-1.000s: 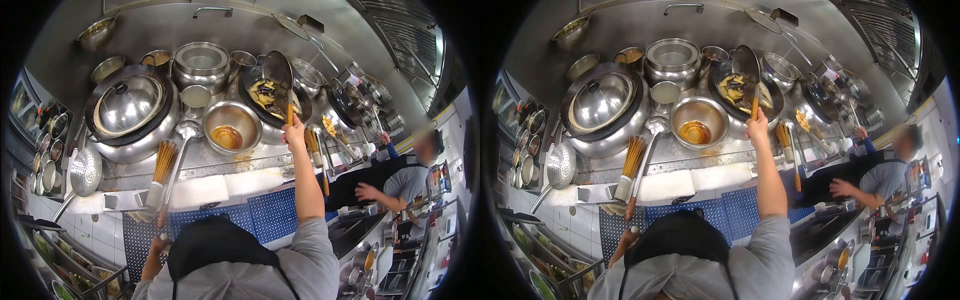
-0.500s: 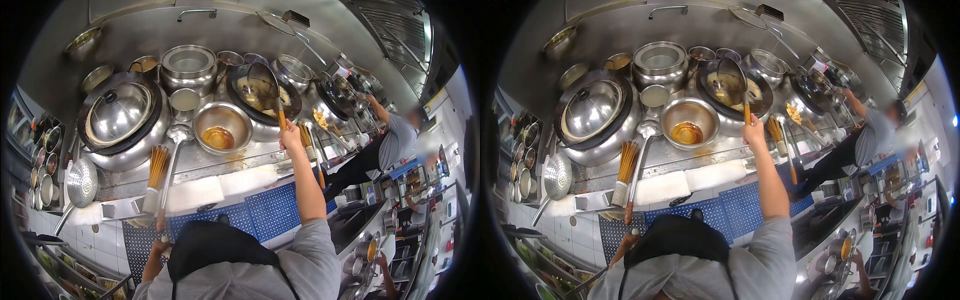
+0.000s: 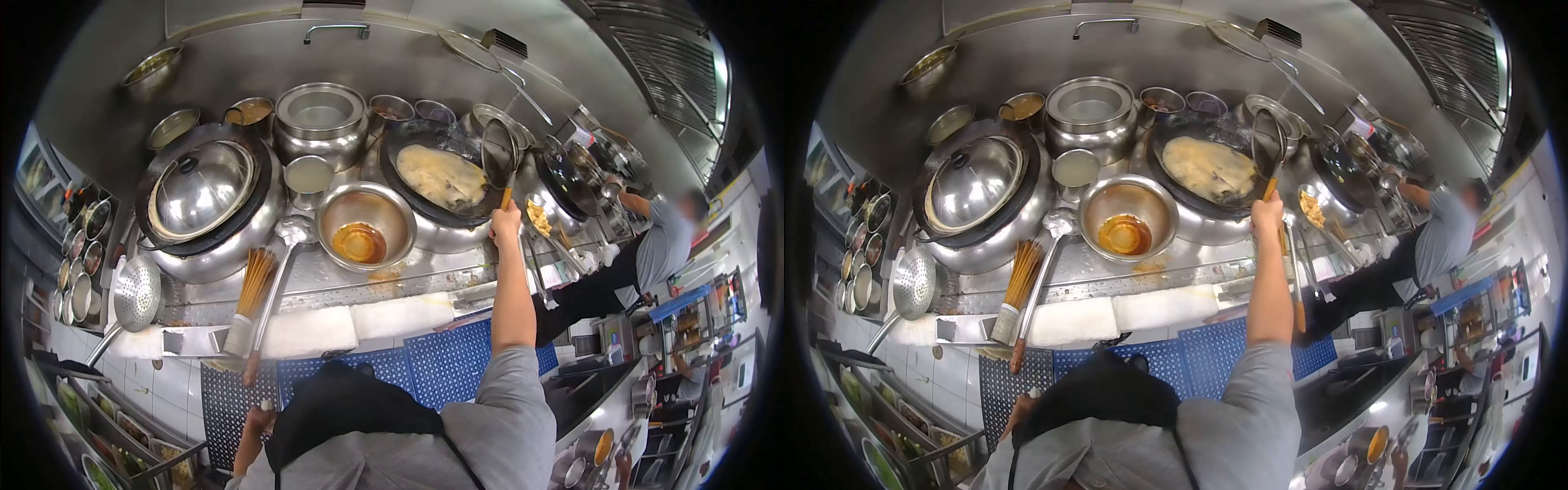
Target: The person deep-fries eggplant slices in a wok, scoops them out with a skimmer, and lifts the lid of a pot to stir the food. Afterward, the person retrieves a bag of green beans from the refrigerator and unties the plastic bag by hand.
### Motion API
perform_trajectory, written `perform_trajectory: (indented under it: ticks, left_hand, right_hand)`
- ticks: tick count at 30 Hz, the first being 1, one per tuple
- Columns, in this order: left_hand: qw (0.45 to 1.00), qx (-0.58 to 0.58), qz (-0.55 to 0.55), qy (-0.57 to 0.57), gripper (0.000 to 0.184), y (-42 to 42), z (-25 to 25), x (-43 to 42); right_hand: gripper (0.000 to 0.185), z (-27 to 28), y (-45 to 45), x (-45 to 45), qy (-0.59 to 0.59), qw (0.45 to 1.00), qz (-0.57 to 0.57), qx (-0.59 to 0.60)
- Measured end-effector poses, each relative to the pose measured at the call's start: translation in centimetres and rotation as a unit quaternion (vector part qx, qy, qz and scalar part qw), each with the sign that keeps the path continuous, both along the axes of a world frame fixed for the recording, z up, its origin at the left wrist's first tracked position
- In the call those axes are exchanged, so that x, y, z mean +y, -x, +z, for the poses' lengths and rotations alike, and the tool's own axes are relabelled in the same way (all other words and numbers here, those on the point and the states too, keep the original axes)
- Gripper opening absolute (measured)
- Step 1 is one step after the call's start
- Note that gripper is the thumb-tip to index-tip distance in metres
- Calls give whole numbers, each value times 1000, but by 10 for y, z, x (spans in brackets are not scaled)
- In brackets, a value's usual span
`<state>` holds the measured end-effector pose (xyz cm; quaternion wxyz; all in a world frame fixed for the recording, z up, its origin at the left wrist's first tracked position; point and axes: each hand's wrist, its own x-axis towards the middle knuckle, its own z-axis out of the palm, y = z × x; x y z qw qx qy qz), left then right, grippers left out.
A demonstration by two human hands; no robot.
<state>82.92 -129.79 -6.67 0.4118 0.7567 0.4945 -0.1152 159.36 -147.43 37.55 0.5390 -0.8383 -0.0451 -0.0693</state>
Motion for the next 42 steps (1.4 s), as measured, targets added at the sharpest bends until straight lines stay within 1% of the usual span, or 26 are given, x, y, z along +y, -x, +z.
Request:
perform_trajectory:
  ticks: [2,3,4,5,7,8,9,11,12,15,17,18,20,23,24,25,27,28,30,32,33,35,36,38,40,42]
  left_hand:
    - [1000,11,5,5,50,2,4,-9]
    - [998,9,42,38,51,5,15,-16]
    - [994,6,80,70,51,-4,42,-21]
    - [995,25,81,58,51,-10,55,-23]
    - [994,62,80,33,51,-16,67,-28]
    - [999,50,-19,-8,51,5,11,-20]
    - [998,50,-42,-14,51,6,-4,-13]
    - [994,51,-89,-23,52,7,-10,-10]
    - [996,47,-70,-8,52,7,-13,-7]
    - [999,21,-30,34,52,-3,6,2]
    - [998,-5,-25,50,52,-7,11,11]
    - [998,4,-54,23,52,-13,8,16]
    - [998,6,-64,17,53,-15,9,18]
    - [999,11,-1,53,56,-23,29,17]
    - [998,28,21,44,57,-25,37,15]
    - [997,44,43,35,57,-28,46,14]
    - [988,15,-106,-111,56,4,-39,17]
    - [966,6,-169,-196,56,12,-58,19]
    - [993,24,-94,-66,54,12,-32,20]
    - [997,22,-63,38,53,14,-20,25]
    - [995,10,-68,77,54,18,-18,27]
    - [991,22,-63,115,53,19,-21,33]
    - [992,11,-90,93,44,17,-23,36]
    - [982,-32,-186,10,27,25,-47,43]
    - [953,-100,-277,-68,11,25,-54,50]
    - [963,-129,-231,-42,7,25,-52,51]
  right_hand:
    - [25,-10,-17,-3,-95,989,50,97]
    - [18,-15,-21,-3,-140,977,74,146]
    - [11,-13,-19,-2,-153,967,100,180]
    - [10,-15,-23,1,-204,942,95,248]
    - [8,-23,-35,5,-300,873,80,377]
    - [11,-30,-41,2,-338,837,126,412]
    - [12,-31,-40,2,-366,808,141,439]
    - [15,-25,-30,3,-421,745,165,490]
    - [18,-24,-23,4,-439,739,164,484]
    - [23,-18,-5,2,-431,744,175,481]
    - [27,-9,14,0,-376,798,199,426]
    - [30,-4,26,-1,-346,823,211,398]
    - [41,8,54,-2,-281,874,229,323]
    - [58,24,89,6,-176,936,220,211]
    - [63,26,98,8,-140,952,211,174]
    - [67,28,105,11,-125,958,210,148]
    - [74,32,116,18,-97,969,208,94]
    - [74,37,122,20,-88,970,213,85]
    - [74,43,137,24,-79,973,201,77]
    - [76,49,149,22,-72,972,202,93]
    - [75,50,152,18,-86,968,206,118]
    - [74,53,157,9,-114,956,213,166]
    - [71,53,162,4,-127,954,205,181]
    - [69,46,157,-6,-82,963,197,162]
    - [68,42,151,-14,-44,968,193,153]
    - [68,39,141,-20,-28,972,184,145]
